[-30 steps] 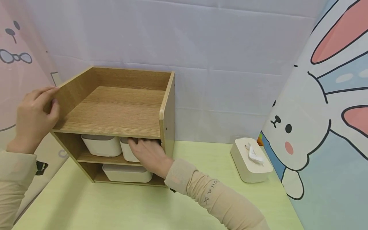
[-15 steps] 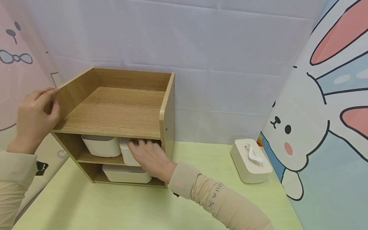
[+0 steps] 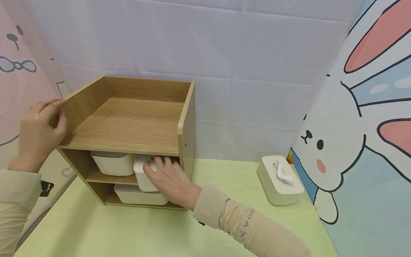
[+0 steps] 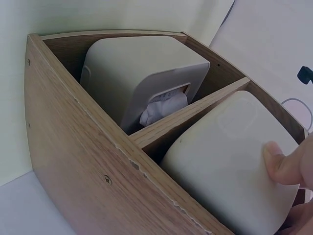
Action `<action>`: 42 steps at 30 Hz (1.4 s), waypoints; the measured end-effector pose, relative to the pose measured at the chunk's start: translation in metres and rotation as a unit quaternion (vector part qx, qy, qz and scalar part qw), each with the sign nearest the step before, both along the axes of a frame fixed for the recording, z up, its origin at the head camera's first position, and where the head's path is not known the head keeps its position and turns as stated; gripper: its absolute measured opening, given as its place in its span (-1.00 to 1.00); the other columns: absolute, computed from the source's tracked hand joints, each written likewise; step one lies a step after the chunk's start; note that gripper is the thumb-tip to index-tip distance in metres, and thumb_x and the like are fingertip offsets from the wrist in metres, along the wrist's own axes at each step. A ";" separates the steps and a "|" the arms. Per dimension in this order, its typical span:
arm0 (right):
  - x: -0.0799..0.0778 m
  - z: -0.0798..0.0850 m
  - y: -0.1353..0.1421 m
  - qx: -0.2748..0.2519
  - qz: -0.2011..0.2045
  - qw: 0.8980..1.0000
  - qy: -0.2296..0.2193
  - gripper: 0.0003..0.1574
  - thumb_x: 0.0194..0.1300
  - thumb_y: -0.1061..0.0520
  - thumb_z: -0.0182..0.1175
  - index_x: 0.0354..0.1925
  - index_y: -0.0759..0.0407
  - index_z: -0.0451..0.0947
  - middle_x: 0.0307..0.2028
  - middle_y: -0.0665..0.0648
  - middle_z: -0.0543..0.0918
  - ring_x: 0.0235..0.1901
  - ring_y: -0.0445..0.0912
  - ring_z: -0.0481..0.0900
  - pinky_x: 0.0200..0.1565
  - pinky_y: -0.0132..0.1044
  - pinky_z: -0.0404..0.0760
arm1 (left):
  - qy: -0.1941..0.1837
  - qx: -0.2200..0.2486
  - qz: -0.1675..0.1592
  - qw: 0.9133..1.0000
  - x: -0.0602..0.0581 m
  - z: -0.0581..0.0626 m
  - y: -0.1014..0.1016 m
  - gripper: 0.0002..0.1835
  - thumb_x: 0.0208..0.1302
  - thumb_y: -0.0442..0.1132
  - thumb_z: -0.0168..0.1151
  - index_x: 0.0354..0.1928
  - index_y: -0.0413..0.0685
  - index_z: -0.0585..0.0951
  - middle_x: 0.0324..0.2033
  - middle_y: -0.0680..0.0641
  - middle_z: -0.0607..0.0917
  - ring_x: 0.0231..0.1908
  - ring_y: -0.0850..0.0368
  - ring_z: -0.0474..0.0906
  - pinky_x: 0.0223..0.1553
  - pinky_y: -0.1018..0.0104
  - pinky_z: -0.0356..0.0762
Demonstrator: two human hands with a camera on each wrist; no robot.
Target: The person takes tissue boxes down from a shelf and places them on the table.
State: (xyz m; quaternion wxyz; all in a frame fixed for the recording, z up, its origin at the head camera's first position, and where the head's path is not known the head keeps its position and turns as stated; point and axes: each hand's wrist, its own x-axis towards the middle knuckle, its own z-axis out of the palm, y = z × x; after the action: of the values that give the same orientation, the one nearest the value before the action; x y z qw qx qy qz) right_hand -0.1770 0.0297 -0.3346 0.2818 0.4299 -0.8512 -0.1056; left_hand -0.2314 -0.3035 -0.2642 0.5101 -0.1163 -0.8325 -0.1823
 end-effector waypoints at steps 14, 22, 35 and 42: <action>0.012 0.001 0.010 0.000 0.017 1.000 -0.012 -0.34 0.02 0.27 0.14 0.12 0.04 0.21 -0.11 0.15 0.44 -0.29 0.03 0.43 -0.50 -0.34 0.49 | -0.007 0.000 0.001 1.000 0.001 0.000 -0.001 -0.66 0.16 -0.33 -0.01 -0.04 -0.23 0.60 -0.14 -0.31 0.61 -0.11 -0.32 0.46 -0.07 -0.13 0.38; 0.017 0.002 0.015 -0.003 0.039 0.999 -0.015 -0.36 -0.01 0.27 0.17 0.07 0.03 0.22 -0.05 0.19 0.43 -0.12 0.09 0.43 -0.25 -0.22 0.61 | -0.006 0.001 0.002 1.000 0.000 -0.001 -0.002 -0.65 0.16 -0.33 -0.02 -0.04 -0.22 0.60 -0.14 -0.31 0.61 -0.11 -0.32 0.46 -0.06 -0.11 0.37; 0.024 0.002 0.022 -0.018 0.082 0.996 -0.021 -0.36 -0.12 0.40 0.09 -0.02 0.02 0.24 -0.09 0.18 0.44 -0.04 0.14 0.43 -0.03 -0.04 0.58 | -0.001 0.004 0.002 1.000 0.001 -0.001 -0.001 -0.66 0.15 -0.34 -0.02 -0.06 -0.23 0.60 -0.15 -0.30 0.62 -0.14 -0.33 0.46 -0.10 -0.13 0.37; 0.027 0.001 0.030 -0.028 0.109 0.994 -0.003 -0.42 -0.08 0.27 0.21 -0.05 0.03 0.27 -0.12 0.16 0.47 -0.05 0.11 0.43 0.01 -0.06 0.54 | -0.006 -0.003 0.004 1.000 0.000 0.000 0.000 -0.66 0.16 -0.35 -0.03 -0.05 -0.26 0.59 -0.15 -0.31 0.61 -0.15 -0.33 0.46 -0.14 -0.13 0.37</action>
State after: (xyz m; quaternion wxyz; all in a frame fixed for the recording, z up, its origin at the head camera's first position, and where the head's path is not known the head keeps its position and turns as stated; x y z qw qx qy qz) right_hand -0.1500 0.0596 -0.3338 0.3012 0.5120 -0.8029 -0.0493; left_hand -0.2313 -0.3039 -0.2644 0.5052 -0.1130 -0.8368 -0.1782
